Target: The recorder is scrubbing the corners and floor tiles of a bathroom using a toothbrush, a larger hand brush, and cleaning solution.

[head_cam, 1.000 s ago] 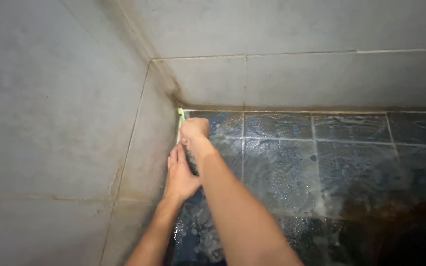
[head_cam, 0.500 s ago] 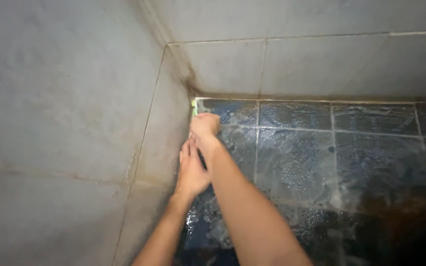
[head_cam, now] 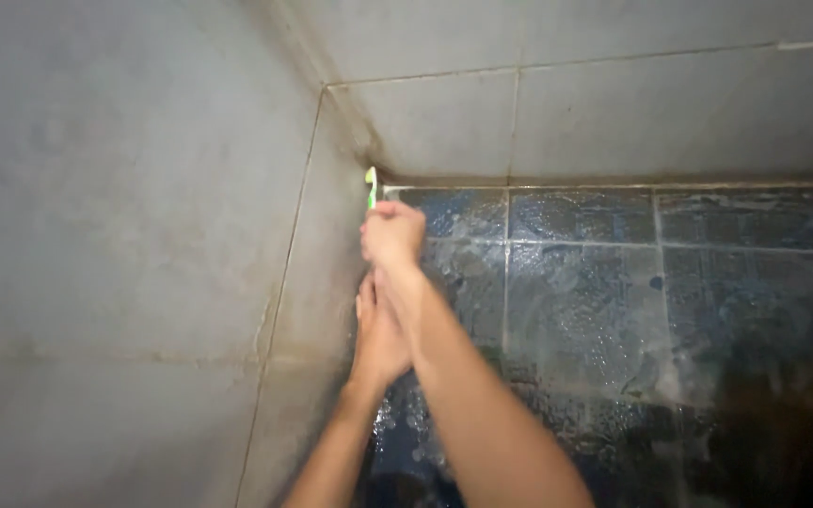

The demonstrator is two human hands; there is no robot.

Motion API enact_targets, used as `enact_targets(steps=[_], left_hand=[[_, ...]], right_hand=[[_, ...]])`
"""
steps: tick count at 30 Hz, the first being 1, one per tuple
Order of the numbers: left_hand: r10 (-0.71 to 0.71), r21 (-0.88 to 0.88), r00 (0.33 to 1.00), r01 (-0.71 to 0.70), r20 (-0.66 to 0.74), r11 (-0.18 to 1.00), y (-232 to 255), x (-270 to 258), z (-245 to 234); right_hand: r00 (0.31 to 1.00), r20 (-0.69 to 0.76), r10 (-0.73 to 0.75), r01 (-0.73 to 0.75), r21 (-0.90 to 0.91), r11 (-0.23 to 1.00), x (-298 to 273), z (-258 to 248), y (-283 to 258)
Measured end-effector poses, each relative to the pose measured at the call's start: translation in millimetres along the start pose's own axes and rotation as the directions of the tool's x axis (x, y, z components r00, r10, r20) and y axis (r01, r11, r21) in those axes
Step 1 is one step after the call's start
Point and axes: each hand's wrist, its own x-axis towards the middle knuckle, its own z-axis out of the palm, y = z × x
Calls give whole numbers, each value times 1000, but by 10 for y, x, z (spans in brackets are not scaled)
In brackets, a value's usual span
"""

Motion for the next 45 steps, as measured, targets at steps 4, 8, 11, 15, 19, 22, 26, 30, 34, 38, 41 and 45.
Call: enact_targets(steps=[4,8,11,15,19,22,26,30,34,38,41,45], left_hand=[[-79,-1,996,79,45,997,145,38,-96],[-59,-1,997,59,39,998,57,-6,-50],[-68,8,997,68,40,998,165,29,-108],[-188,-30,979,191,73,981,340,44,-238],[-197,-37,980,199,36,979,306,31,-242],[-234,-43,971,237,53,971,312,126,-253],[-153,-103,987,158,51,982,264,132,-307],[-123,-112,992,125,19,986,236,92,-335],[-151,-122,988,152,15,981,244,-9,-321],[-113,-123,994,111,-9,986,208,89,-269],[-122,-113,992,122,4,986,176,51,-296],[-124,-94,992,124,5,988,181,78,-307]], right_hand=[[997,-77,31,-34,-38,999,5,-19,129],[997,-68,33,-41,-122,992,-88,0,-71],[997,-38,65,-67,-32,997,-97,-38,-62],[935,115,-335,336,-591,734,466,-270,-45],[777,622,-102,608,-782,-137,463,-418,-1153],[809,587,-21,560,-782,-273,124,-323,-1797],[585,795,160,642,-333,-690,-16,-391,-1938],[401,915,57,623,-227,-748,242,-590,-1763],[432,900,-62,673,-367,-642,432,-922,-1343],[452,886,-103,625,-396,-673,542,-1091,-1229],[466,877,-117,649,-428,-629,484,-1058,-1125],[496,860,-120,634,-453,-627,365,-967,-1169]])
